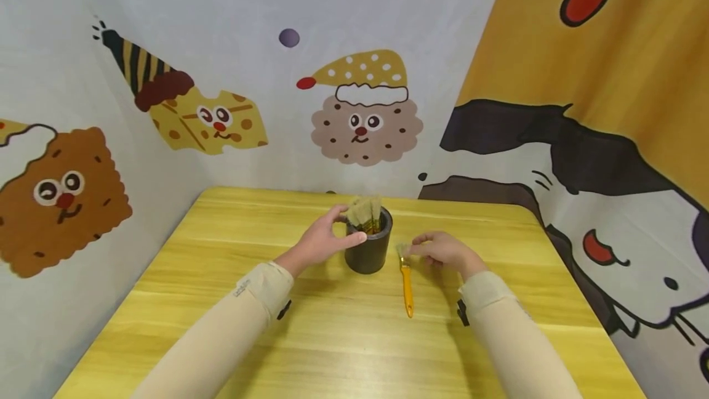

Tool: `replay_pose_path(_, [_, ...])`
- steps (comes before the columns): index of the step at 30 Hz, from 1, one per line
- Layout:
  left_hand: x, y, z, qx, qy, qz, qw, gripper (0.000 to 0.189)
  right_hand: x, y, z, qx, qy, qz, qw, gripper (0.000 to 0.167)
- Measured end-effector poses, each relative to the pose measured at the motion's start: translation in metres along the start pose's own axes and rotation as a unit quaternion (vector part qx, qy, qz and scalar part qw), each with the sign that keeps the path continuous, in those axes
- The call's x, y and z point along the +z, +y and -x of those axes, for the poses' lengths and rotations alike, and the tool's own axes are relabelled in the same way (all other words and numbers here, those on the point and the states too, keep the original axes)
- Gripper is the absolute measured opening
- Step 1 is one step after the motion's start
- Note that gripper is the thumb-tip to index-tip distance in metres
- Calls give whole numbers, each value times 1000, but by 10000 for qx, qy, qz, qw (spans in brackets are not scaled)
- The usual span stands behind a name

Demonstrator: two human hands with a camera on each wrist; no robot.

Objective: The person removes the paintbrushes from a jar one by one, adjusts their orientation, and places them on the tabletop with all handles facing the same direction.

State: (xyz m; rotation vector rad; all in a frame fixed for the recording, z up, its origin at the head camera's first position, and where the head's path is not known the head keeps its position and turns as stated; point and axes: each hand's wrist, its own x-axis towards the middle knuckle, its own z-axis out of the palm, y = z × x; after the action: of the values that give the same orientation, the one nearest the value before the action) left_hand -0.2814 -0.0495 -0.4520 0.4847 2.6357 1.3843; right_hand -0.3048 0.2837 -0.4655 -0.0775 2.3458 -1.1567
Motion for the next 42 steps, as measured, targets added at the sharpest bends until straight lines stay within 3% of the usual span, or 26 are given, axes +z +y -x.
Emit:
replay_pose_path(7, [2,-2,0,-135,-27,53,9999,96,-25,-24,1,-768,233,100,9967,68])
replay_pose_path(15, [4,0,-2,-78,-40,42,10000,96,-15,-68,5,-1422,375,-202,9889,53])
replay_pose_path(21, [3,2,-2,-74,-53,40,10000,94,0,-85,5,-1651,322,93,9857,49])
replay_pose_path(35, [2,2,-1,-115,-66,20,9999,94,15,-95,5,-1681,826,580,9806,59])
replay_pose_path(42, [2,2,-1,-51,-54,-22,10000,92,21,-96,4,-1801,1103,661,9752,51])
